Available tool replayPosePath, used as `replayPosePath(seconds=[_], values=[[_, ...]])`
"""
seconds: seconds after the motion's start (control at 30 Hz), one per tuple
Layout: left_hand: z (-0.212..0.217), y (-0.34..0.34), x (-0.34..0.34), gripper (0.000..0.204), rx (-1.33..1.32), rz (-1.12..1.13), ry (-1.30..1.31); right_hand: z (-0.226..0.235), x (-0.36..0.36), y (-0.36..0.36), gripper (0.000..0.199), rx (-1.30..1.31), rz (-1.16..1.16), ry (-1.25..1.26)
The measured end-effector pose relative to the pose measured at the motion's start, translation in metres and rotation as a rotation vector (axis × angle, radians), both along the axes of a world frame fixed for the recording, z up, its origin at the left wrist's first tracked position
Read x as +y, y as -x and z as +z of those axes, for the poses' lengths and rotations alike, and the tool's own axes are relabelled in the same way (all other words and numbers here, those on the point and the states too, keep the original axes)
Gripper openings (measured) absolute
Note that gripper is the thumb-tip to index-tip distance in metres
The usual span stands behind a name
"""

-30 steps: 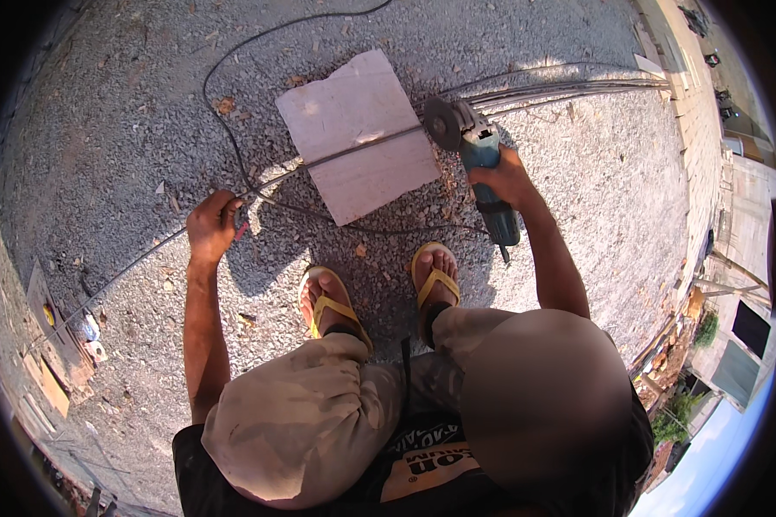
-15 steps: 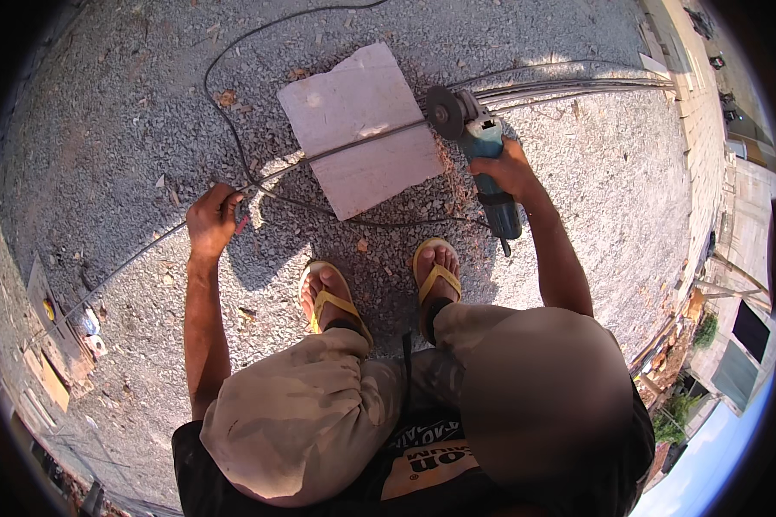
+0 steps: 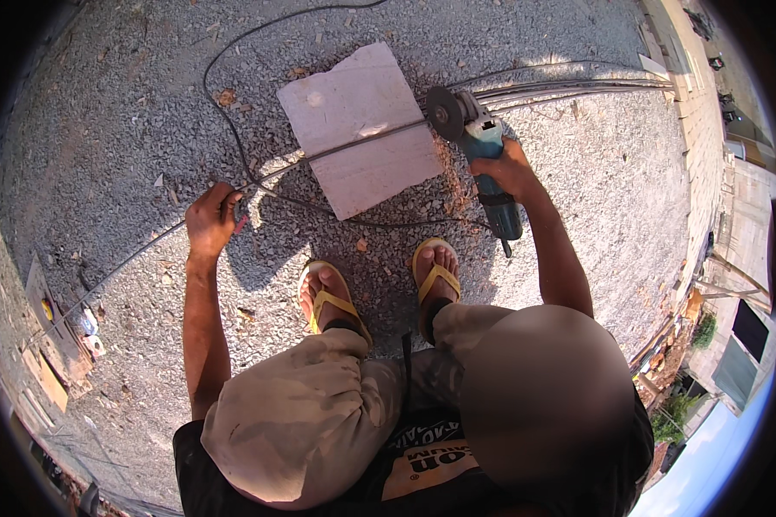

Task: The person cuts a metal rebar rod using a power angle grinder while holding the rod against a piece of tile on the ground.

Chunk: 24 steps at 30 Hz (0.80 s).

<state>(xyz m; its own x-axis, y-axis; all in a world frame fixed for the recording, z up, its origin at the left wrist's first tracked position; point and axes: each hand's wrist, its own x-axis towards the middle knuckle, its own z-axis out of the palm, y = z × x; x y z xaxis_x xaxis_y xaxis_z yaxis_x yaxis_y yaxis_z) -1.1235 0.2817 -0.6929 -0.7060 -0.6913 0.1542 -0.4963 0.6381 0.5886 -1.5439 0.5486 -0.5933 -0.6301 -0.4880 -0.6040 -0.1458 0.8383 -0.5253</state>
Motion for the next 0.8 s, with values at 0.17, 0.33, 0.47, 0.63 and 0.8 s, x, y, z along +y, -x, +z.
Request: replayPosePath(seconds=[0.17,0.33,0.47,0.63,0.8], values=[[0.003,0.003,0.0,0.007,-0.003,-0.001,-0.021,-0.012,0.008,0.005,0.063,-0.026,-0.02,0.023],[0.003,0.0,-0.002,0.005,-0.059,0.022,-0.063,-0.015,0.008,0.007,0.066,-0.02,0.002,0.014],[0.004,0.002,-0.002,0.008,-0.062,0.027,-0.094,-0.013,0.008,0.007,0.065,-0.006,0.007,-0.026],[0.003,0.002,-0.005,0.009,-0.082,0.035,-0.143,-0.027,0.018,0.013,0.066,0.0,0.022,0.027],[0.007,0.002,-0.008,0.01,-0.146,0.032,-0.233,-0.018,0.015,0.007,0.065,-0.019,0.027,0.034]])
